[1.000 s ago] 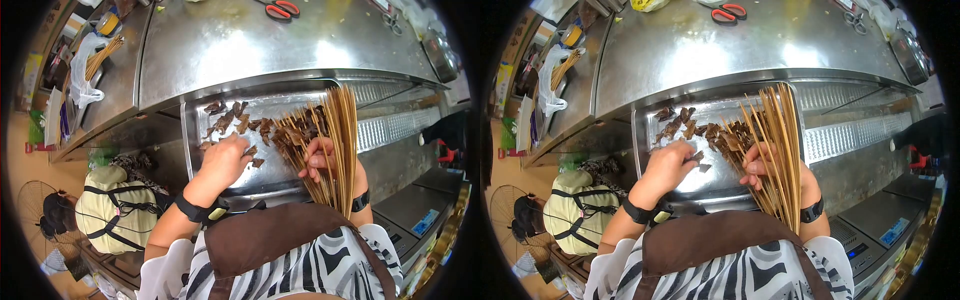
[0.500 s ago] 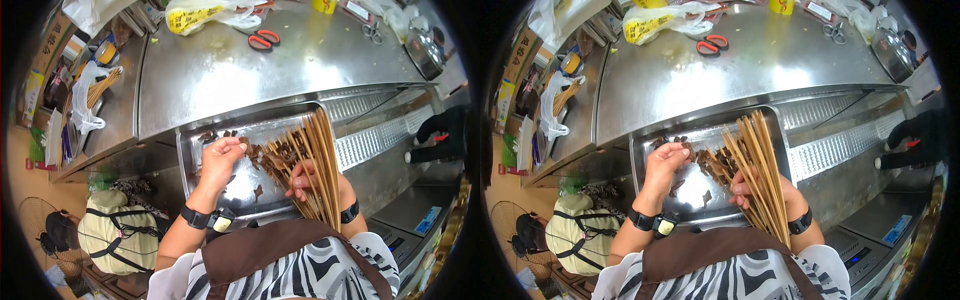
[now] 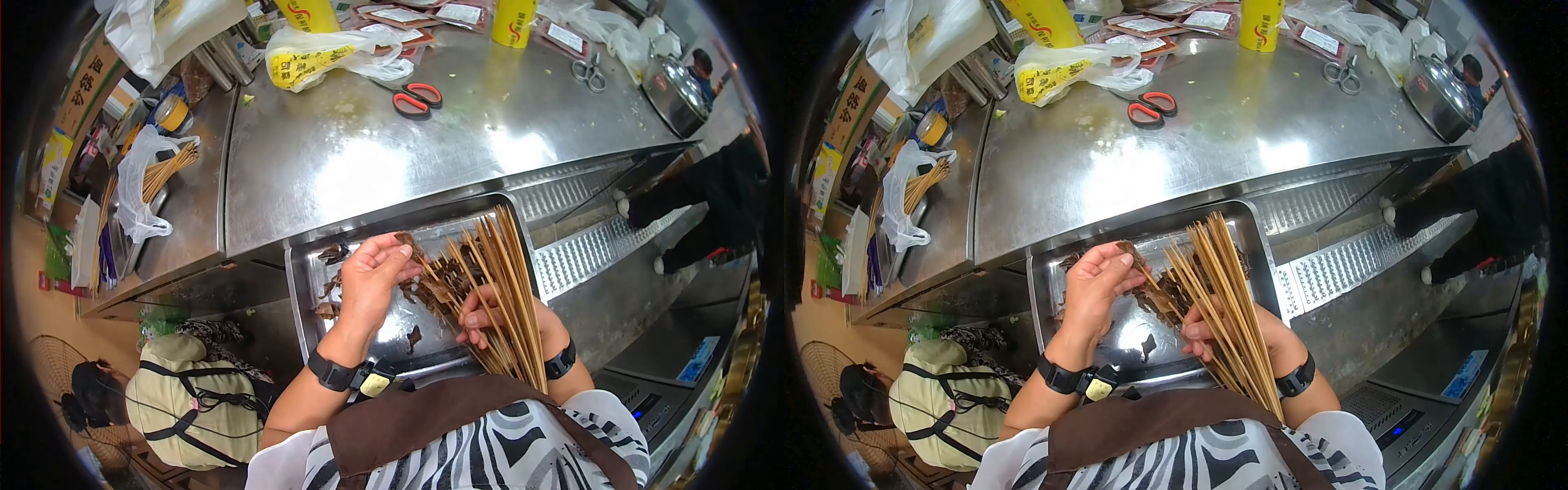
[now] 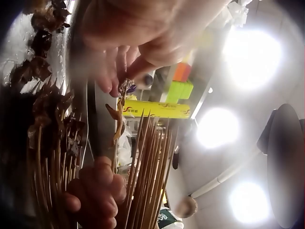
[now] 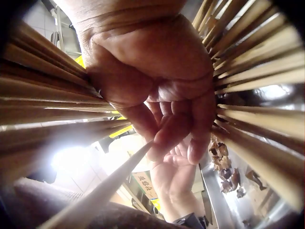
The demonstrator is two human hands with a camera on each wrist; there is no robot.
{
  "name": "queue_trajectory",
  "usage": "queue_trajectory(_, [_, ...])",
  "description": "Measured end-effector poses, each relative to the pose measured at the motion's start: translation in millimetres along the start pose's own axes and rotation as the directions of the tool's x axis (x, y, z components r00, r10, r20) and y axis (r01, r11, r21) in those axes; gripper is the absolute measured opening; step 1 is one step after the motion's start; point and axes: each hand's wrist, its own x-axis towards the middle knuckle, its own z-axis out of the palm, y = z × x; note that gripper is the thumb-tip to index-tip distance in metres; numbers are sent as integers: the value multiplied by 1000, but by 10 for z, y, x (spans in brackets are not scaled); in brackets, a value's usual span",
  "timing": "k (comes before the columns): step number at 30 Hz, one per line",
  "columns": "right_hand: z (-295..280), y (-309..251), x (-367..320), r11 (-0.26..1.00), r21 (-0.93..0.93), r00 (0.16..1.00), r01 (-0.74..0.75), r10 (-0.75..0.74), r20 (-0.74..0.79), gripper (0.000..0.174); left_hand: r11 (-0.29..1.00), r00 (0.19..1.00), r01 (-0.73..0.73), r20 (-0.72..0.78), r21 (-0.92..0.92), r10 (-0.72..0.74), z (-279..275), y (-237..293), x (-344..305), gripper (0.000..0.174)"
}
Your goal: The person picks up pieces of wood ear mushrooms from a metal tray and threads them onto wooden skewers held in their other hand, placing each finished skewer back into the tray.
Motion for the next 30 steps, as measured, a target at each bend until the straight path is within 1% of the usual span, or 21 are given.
queue_trajectory(5, [11, -23, -14, 1000, 14, 1000, 9, -9, 3, 13, 999, 998, -25, 50, -36, 27, -6, 10, -17, 14])
queue_trajectory(9, [12, -26, -19, 1000, 19, 1000, -4, 5, -15, 12, 999, 996, -37, 76, -4, 37, -4, -1, -25, 13])
queue_trajectory(12, [-2, -20, -11, 1000, 17, 1000, 1, -1, -6, 11, 997, 995, -63, 77, 32, 61, -10, -19, -40, 15])
queue_trajectory(14, [-4, -16, -11, 1000, 21, 1000, 10, -10, 5, 11, 985, 994, -91, 80, 145, 80, -24, -34, -57, 17])
queue_trajectory(17, [17, -15, -22, 999, 35, 1000, -2, 3, -31, 11, 981, 995, -66, 82, 184, 51, 1, -60, -96, 15])
queue_trajectory(18, [19, -19, -23, 999, 33, 1000, 3, -2, -27, 11, 981, 995, -64, 82, 184, 50, 2, -67, -94, 15])
queue_trajectory(20, [15, -13, -20, 999, 32, 1000, 8, -7, -24, 12, 993, 995, -64, 86, 102, 56, 4, -82, -82, 14])
queue_trajectory(21, [7, -6, -14, 1000, 23, 1000, 9, -9, -15, 12, 993, 995, -64, 86, 101, 55, 15, -83, -75, 14])
queue_trajectory(23, [4, -6, -9, 1000, 13, 1000, 10, -10, -5, 13, 1000, 1000, -9, 18, 4, 9, 52, -78, -52, 17])
queue_trajectory(24, [9, -9, -7, 1000, 7, 1000, 6, -6, -6, 13, 1000, 1000, -10, 17, 3, 10, 78, -79, -45, 17])
queue_trajectory(26, [24, -19, -10, 1000, 1, 1000, 2, -2, -8, 13, 990, 990, -135, -46, 33, 136, 123, -82, -34, 21])
queue_trajectory(27, [35, -26, -17, 1000, 2, 1000, 7, -7, -10, 13, 990, 990, -135, -45, 32, 136, 121, -91, -30, 21])
queue_trajectory(29, [43, -32, -25, 1000, 2, 1000, 13, -13, -16, 14, 981, 981, -192, -31, 25, 193, 114, -121, -22, 22])
queue_trajectory(30, [48, -31, -26, 1000, 9, 1000, 11, -11, -23, 14, 981, 981, -191, -30, 23, 192, 114, -126, -22, 22])
